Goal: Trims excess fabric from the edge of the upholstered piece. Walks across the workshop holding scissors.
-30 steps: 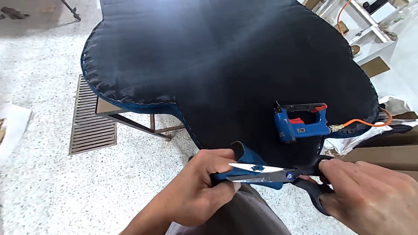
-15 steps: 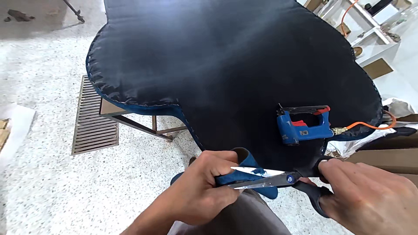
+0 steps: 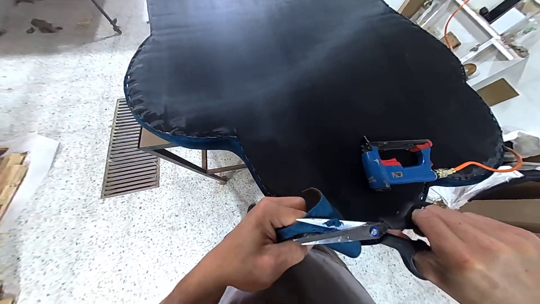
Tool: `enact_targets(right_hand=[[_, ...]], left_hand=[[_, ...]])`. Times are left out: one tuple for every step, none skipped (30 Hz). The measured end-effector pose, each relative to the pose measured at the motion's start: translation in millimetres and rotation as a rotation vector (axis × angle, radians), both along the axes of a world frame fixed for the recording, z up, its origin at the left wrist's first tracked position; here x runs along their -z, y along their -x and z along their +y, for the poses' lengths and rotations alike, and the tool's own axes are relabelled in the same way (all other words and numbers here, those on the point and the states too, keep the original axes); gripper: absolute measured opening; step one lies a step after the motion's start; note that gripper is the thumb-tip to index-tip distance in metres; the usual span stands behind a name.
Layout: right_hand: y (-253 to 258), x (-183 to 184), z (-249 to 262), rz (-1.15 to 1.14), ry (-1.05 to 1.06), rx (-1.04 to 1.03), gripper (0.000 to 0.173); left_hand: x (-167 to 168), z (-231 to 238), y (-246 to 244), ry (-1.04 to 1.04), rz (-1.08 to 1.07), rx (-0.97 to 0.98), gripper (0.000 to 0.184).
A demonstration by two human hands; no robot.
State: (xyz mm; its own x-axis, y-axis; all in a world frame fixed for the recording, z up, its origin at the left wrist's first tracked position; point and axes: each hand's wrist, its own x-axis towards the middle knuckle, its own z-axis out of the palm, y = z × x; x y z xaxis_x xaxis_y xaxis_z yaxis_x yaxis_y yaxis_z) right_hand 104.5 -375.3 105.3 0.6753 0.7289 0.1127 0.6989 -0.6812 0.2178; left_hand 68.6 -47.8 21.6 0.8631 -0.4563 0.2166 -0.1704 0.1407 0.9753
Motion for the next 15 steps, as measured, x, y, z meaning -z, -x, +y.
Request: enact_targets(right_hand=[[0.3, 0.3, 0.0, -0.004, 0.002, 0.002, 0.038], [0.5, 0.1, -0.8, -0.007, 0.004, -0.002, 0.036], [0.9, -0.8, -1.8, -0.007, 0.005, -0.005, 0.034], [1.6, -1.8, -2.6, -0.004, 0.005, -0.005, 0.033], [2.2, -2.4, -3.3, -0.006, 0.007, 0.0, 0.032], [3.0, -2.6, -3.8, -0.009, 0.012, 0.011, 0.031], [3.8, -2.8, -4.0, -0.005, 0.023, 0.024, 0.032], [4.3, -2.8, -4.1, 0.001, 0.032, 0.031, 0.032], [4.4, -3.0, -4.1, 0.006, 0.033, 0.029, 0.032], [4.7, -3.5, -4.5, 0.013, 0.034, 0.024, 0.032], [5.2, -4.0, -4.6, 0.017, 0.033, 0.022, 0.033], [5.6, -4.4, -4.4, 0.016, 0.029, 0.024, 0.035], [5.8, -4.6, -4.3, 0.014, 0.025, 0.027, 0.034], [5.7, -4.2, -4.2, 0.009, 0.025, 0.031, 0.032], [5.6, -3.8, -4.1, 0.009, 0.033, 0.035, 0.032]], left_hand=[[0.1, -0.8, 0.7, -0.003, 0.005, -0.003, 0.014], [0.3, -1.8, 1.4, -0.008, 0.01, -0.008, 0.015], [0.5, -2.6, 1.9, -0.011, 0.014, -0.013, 0.015], [0.7, -3.1, 2.2, -0.008, 0.019, -0.011, 0.015], [0.9, -3.5, 2.2, -0.002, 0.021, -0.007, 0.015], [1.1, -4.1, 2.1, 0.005, 0.023, -0.001, 0.014], [1.0, -4.6, 2.0, 0.009, 0.027, 0.002, 0.014], [0.9, -4.8, 1.4, 0.008, 0.03, 0.005, 0.015], [1.1, -4.9, 0.8, 0.003, 0.033, 0.005, 0.015], [1.4, -4.8, 0.4, -0.003, 0.032, 0.007, 0.015], [1.5, -4.7, -0.1, -0.007, 0.031, 0.009, 0.015], [1.7, -4.9, -0.4, -0.009, 0.03, 0.011, 0.015], [2.0, -5.1, -0.4, -0.006, 0.031, 0.014, 0.015], [2.4, -5.3, -0.5, 0.002, 0.033, 0.02, 0.014], [2.8, -5.5, -0.7, 0.01, 0.034, 0.024, 0.013]])
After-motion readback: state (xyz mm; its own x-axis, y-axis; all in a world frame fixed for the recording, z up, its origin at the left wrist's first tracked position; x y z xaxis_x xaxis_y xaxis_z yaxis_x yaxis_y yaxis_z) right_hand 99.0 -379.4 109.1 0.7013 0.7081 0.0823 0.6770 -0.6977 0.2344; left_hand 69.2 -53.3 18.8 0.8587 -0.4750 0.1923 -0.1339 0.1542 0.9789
